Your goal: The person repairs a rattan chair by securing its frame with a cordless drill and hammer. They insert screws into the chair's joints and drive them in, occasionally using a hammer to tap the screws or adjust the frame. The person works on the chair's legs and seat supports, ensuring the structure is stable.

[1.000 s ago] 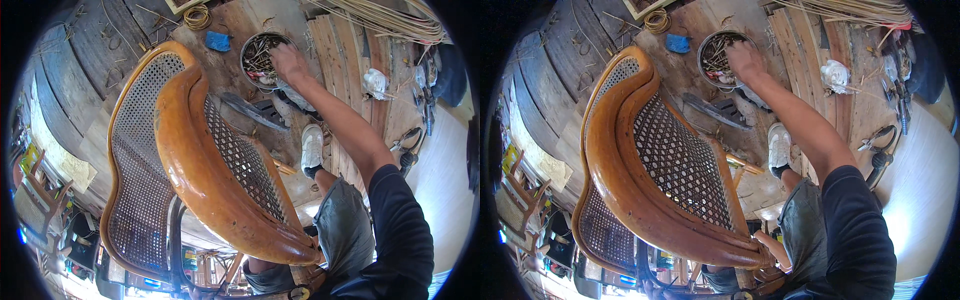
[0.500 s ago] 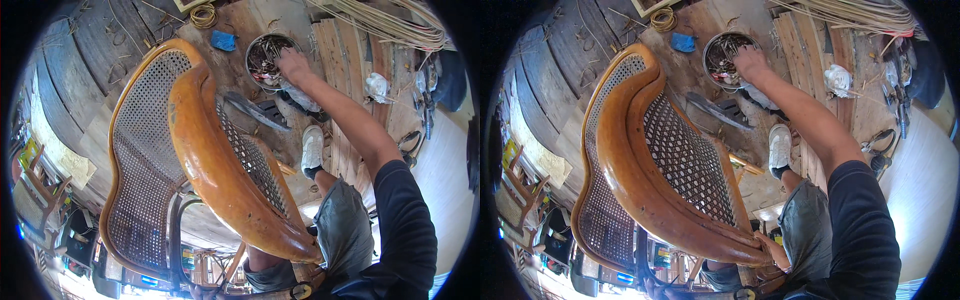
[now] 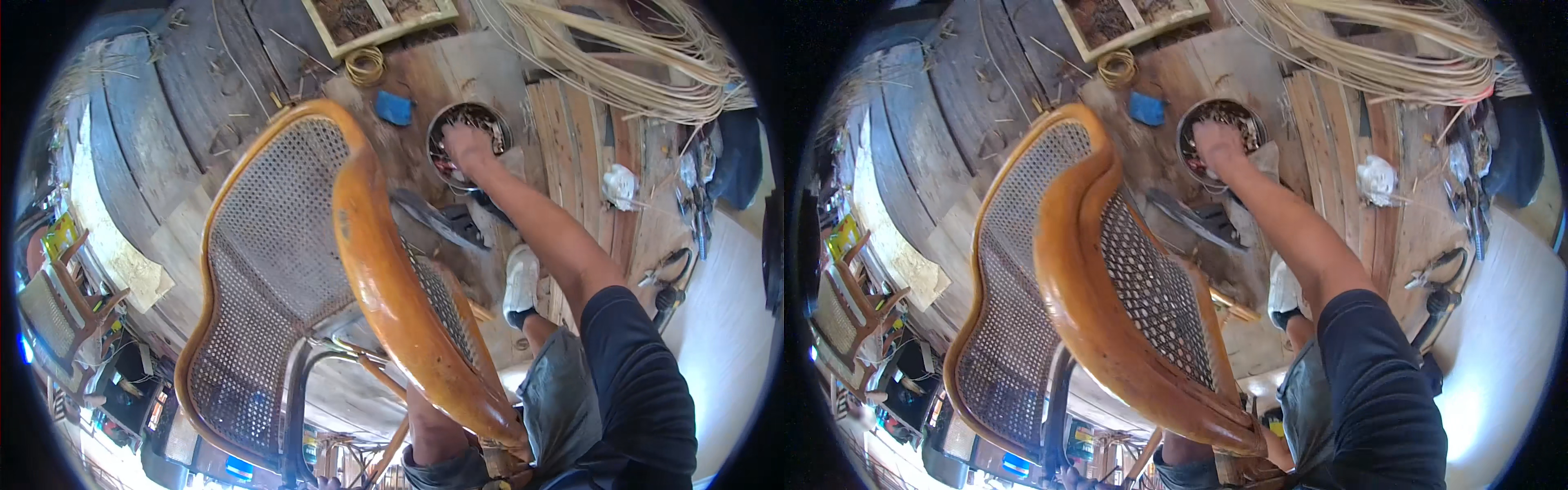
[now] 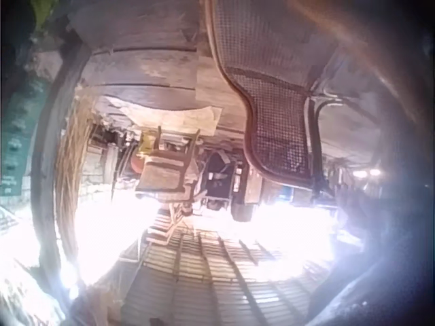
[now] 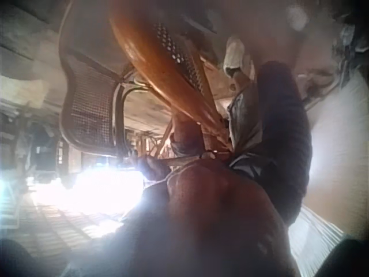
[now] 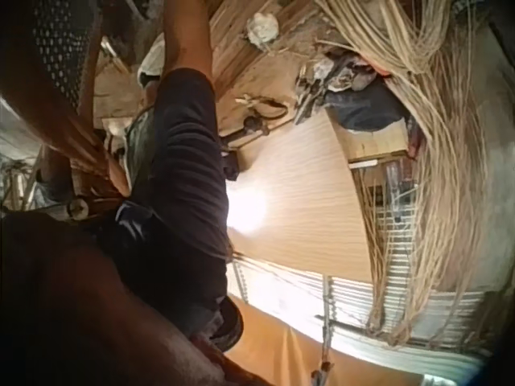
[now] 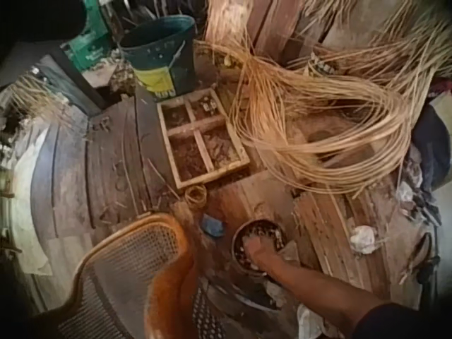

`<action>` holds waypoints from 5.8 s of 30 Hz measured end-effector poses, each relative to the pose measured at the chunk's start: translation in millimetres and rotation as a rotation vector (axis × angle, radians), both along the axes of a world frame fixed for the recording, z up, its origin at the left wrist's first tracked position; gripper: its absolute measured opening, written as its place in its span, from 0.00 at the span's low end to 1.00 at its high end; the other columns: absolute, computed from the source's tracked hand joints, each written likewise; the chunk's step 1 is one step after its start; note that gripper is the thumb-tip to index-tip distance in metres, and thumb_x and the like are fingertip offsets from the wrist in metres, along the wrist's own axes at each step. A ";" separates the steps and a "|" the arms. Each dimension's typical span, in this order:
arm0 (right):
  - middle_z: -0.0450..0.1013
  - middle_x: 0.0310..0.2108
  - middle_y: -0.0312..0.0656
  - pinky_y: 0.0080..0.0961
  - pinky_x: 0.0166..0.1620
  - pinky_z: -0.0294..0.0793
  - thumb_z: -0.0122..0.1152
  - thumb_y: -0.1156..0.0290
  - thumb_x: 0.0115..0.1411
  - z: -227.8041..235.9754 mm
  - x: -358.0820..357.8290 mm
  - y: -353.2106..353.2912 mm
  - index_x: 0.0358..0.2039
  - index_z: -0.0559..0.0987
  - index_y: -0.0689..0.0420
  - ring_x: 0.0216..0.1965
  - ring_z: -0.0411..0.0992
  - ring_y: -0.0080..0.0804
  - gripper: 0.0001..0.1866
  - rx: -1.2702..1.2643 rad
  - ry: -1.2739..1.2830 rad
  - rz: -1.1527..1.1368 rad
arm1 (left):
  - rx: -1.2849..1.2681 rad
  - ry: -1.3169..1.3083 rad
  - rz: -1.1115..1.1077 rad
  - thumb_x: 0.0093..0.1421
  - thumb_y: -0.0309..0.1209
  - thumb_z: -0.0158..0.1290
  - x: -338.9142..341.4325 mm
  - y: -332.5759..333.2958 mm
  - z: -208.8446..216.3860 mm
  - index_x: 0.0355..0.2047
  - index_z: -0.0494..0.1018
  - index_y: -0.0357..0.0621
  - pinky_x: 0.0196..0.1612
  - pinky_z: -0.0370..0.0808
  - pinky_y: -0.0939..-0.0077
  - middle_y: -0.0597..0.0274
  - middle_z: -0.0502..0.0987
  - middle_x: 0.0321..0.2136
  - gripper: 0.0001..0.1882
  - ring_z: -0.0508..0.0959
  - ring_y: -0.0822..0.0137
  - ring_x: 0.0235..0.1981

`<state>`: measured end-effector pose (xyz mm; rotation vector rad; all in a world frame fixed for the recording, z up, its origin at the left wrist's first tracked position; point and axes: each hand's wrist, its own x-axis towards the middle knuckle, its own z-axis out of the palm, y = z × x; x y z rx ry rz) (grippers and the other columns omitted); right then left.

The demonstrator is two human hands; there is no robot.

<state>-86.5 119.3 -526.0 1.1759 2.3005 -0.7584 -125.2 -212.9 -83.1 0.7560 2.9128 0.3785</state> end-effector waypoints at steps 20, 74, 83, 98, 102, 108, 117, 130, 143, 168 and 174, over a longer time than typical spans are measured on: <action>0.73 0.28 0.42 0.26 0.26 0.69 0.50 0.68 0.58 10.5 37.1 11.4 0.30 0.71 0.60 0.25 0.73 0.28 0.08 -0.522 0.475 -0.939 | 0.083 -0.003 0.034 0.57 0.28 0.49 6.4 1.1 5.7 0.28 0.72 0.32 0.52 0.66 0.52 0.42 0.71 0.40 0.09 0.69 0.47 0.48; 0.68 0.26 0.34 0.15 0.24 0.65 0.51 0.73 0.61 371.5 327.8 -154.8 0.44 0.69 0.62 0.22 0.65 0.17 0.12 -0.843 0.918 -1.819 | -0.332 -0.690 -1.195 0.61 0.35 0.47 179.6 287.4 -95.2 0.33 0.72 0.35 0.30 0.70 0.71 0.66 0.73 0.27 0.13 0.72 0.70 0.27; 0.70 0.27 0.35 0.16 0.25 0.65 0.56 0.76 0.57 409.0 349.2 -112.0 0.44 0.68 0.59 0.24 0.66 0.16 0.14 -0.985 0.962 -1.595 | 0.037 -1.627 0.053 0.60 0.28 0.50 241.4 220.2 -11.6 0.38 0.73 0.38 0.29 0.64 0.85 0.68 0.71 0.24 0.08 0.67 0.78 0.24; 0.71 0.44 0.52 0.41 0.47 0.67 0.44 0.65 0.60 245.5 491.7 139.1 0.50 0.70 0.51 0.45 0.69 0.51 0.18 0.170 -0.229 -0.396 | 0.608 -0.796 0.137 0.61 0.27 0.48 137.6 132.3 98.7 0.37 0.67 0.34 0.36 0.75 0.73 0.57 0.71 0.34 0.08 0.75 0.68 0.30; 0.70 0.44 0.56 0.40 0.48 0.67 0.50 0.68 0.57 235.1 518.4 146.7 0.52 0.66 0.58 0.47 0.68 0.53 0.22 0.287 0.094 -0.209 | 0.598 -0.550 0.156 0.60 0.21 0.47 117.5 78.7 109.8 0.38 0.68 0.33 0.40 0.74 0.74 0.56 0.72 0.37 0.06 0.76 0.68 0.35; 0.72 0.34 0.55 0.42 0.40 0.69 0.44 0.54 0.60 334.3 513.0 108.0 0.42 0.70 0.61 0.37 0.71 0.54 0.22 0.287 -0.209 -0.403 | 0.549 -0.432 0.069 0.58 0.20 0.50 119.7 48.5 79.8 0.37 0.73 0.36 0.45 0.70 0.75 0.58 0.75 0.36 0.07 0.75 0.69 0.40; 0.65 0.16 0.36 0.22 0.18 0.62 0.49 0.60 0.59 439.0 502.2 -79.5 0.31 0.72 0.57 0.14 0.63 0.22 0.13 -0.045 -0.031 -0.939 | 0.551 -0.674 0.077 0.56 0.22 0.53 106.6 44.3 60.7 0.36 0.74 0.38 0.38 0.71 0.80 0.60 0.77 0.32 0.06 0.76 0.72 0.34; 0.66 0.17 0.35 0.21 0.21 0.65 0.55 0.69 0.55 553.8 375.3 -216.7 0.39 0.72 0.61 0.17 0.65 0.20 0.13 -0.447 -0.072 -0.900 | 0.608 -0.560 -0.146 0.55 0.23 0.53 95.7 43.8 60.0 0.34 0.74 0.38 0.39 0.73 0.74 0.54 0.76 0.32 0.06 0.77 0.59 0.35; 0.66 0.21 0.32 0.16 0.22 0.65 0.55 0.72 0.55 546.2 353.6 -200.2 0.46 0.69 0.64 0.19 0.64 0.17 0.17 -0.719 0.361 -0.760 | 0.556 -0.458 -0.093 0.61 0.30 0.50 105.4 42.3 33.7 0.37 0.74 0.40 0.30 0.70 0.83 0.62 0.77 0.27 0.08 0.74 0.74 0.26; 0.70 0.25 0.47 0.30 0.32 0.68 0.57 0.57 0.57 578.1 298.8 -208.9 0.35 0.71 0.60 0.27 0.69 0.41 0.17 -0.501 0.671 -0.182 | 0.489 0.005 -0.513 0.49 0.26 0.55 103.6 41.6 20.2 0.34 0.74 0.46 0.37 0.74 0.67 0.59 0.77 0.32 0.10 0.76 0.55 0.34; 0.70 0.23 0.46 0.31 0.29 0.68 0.54 0.56 0.59 557.3 280.7 -208.5 0.34 0.71 0.61 0.24 0.70 0.41 0.18 -0.311 0.565 -0.134 | 0.463 0.029 -0.519 0.48 0.27 0.55 105.4 43.0 28.3 0.31 0.73 0.47 0.36 0.74 0.67 0.62 0.77 0.32 0.08 0.75 0.57 0.34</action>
